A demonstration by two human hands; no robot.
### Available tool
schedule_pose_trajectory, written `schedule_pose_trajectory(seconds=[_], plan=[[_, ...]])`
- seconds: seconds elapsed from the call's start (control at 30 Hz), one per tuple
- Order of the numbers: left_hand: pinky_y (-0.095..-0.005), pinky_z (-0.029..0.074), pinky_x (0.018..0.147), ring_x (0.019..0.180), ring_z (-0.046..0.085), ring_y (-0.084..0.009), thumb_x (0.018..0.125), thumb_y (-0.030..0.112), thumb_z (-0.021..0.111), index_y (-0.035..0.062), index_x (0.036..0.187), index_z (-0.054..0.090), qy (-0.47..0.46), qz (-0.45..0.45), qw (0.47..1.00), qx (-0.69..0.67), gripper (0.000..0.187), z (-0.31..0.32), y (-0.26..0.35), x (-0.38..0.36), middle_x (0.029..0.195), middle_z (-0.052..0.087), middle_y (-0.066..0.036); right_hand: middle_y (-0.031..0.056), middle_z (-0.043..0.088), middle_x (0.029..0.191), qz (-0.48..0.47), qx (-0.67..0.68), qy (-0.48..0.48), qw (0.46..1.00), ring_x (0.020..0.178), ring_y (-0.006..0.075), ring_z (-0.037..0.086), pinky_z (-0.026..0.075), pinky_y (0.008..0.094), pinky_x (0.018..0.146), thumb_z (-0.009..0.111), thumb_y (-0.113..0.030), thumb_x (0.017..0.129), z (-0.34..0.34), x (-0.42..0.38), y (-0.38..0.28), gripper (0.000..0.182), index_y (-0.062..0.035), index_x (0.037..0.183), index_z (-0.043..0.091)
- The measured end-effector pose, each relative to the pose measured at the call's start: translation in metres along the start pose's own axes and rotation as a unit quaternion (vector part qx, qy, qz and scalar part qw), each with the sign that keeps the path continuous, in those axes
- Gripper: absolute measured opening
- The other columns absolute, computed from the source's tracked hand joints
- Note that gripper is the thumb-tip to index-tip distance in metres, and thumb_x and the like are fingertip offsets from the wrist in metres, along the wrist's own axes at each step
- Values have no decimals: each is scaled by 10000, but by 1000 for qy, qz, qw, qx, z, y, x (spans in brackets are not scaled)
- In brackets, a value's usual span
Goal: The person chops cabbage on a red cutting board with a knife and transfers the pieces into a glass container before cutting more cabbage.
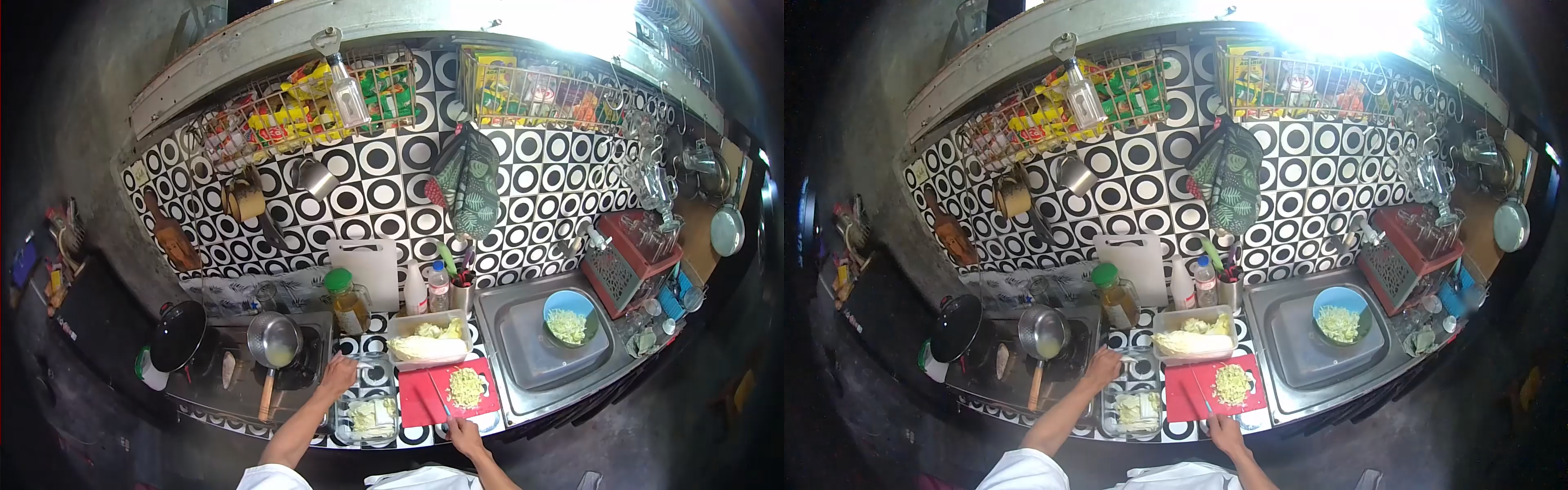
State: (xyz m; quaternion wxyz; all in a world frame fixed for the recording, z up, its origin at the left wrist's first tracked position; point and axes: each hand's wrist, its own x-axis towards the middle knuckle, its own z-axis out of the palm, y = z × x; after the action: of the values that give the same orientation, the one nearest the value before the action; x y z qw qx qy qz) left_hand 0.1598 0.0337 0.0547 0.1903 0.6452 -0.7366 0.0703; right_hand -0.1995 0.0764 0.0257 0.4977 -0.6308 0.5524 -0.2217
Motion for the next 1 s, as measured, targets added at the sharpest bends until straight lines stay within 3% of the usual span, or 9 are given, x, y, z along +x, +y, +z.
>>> schedule_pose_trajectory(seconds=[0.07, 0.17, 0.2, 0.43, 0.57, 0.63, 0.67, 0.73, 1.0], plan=[[-430, 490, 709, 807, 585, -340, 757, 93, 538, 47, 815, 596, 7, -93, 994, -55, 94, 6, -7, 1, 791, 605, -157, 125, 630, 636, 5, -1, 6, 1000, 638, 218, 631, 472, 338, 636, 415, -389, 923, -4, -4, -6, 476, 30, 823, 618], [-437, 483, 711, 797, 587, -337, 762, 84, 534, 45, 825, 596, 68, -40, 995, -63, 97, -16, -1, 12, 817, 602, -161, 128, 633, 642, 3, -13, 16, 1000, 642, 219, 633, 473, 336, 640, 421, -388, 920, -3, -1, -2, 471, 31, 820, 613], [-438, 480, 710, 799, 586, -337, 757, 75, 541, 42, 841, 596, 43, -20, 997, -67, 105, -15, -5, 12, 822, 601, -164, 129, 633, 642, 2, -17, 17, 1000, 645, 223, 634, 472, 338, 642, 419, -390, 920, -2, 0, 0, 474, 30, 818, 612], [-435, 482, 722, 815, 588, -349, 757, 83, 546, 34, 860, 597, 21, -83, 993, -85, 126, -5, -3, -1, 851, 608, -167, 133, 637, 649, -2, -35, 16, 999, 661, 234, 638, 472, 345, 648, 410, -410, 922, -4, -6, -1, 488, 26, 838, 614], [-430, 484, 728, 825, 591, -343, 760, 89, 538, 32, 874, 600, 7, -16, 999, -47, 142, 4, -2, -12, 861, 610, -170, 131, 634, 639, -4, -34, 25, 999, 654, 229, 638, 473, 344, 649, 407, -409, 924, -1, -3, 6, 488, 25, 856, 618], [-432, 485, 731, 833, 589, -342, 757, 81, 526, 32, 878, 601, 55, -115, 989, -69, 151, -7, 1, -10, 858, 609, -168, 130, 632, 635, 0, -31, 21, 999, 647, 223, 637, 474, 344, 649, 409, -408, 924, -5, -5, 2, 485, 26, 866, 618], [-432, 485, 731, 833, 589, -342, 757, 81, 526, 32, 878, 601, 53, -113, 990, -67, 151, -8, -4, -10, 858, 609, -168, 129, 631, 631, 5, -26, 15, 1000, 641, 217, 636, 475, 343, 648, 411, -407, 924, -4, -6, -1, 483, 26, 876, 618], [-435, 483, 732, 841, 588, -339, 745, 75, 528, 34, 873, 602, 17, -20, 997, -76, 153, -4, -7, -18, 863, 607, -172, 128, 630, 629, 4, -35, 17, 999, 636, 214, 636, 476, 340, 646, 412, -404, 924, 0, -4, 7, 479, 27, 882, 618], [-423, 479, 732, 828, 578, -340, 734, 63, 541, 17, 862, 591, 85, -63, 989, -100, 145, 6, -10, -30, 847, 600, -161, 126, 627, 623, 11, -18, 19, 1000, 624, 203, 630, 472, 327, 630, 422, -392, 923, 3, -7, 7, 473, 31, 866, 626]])
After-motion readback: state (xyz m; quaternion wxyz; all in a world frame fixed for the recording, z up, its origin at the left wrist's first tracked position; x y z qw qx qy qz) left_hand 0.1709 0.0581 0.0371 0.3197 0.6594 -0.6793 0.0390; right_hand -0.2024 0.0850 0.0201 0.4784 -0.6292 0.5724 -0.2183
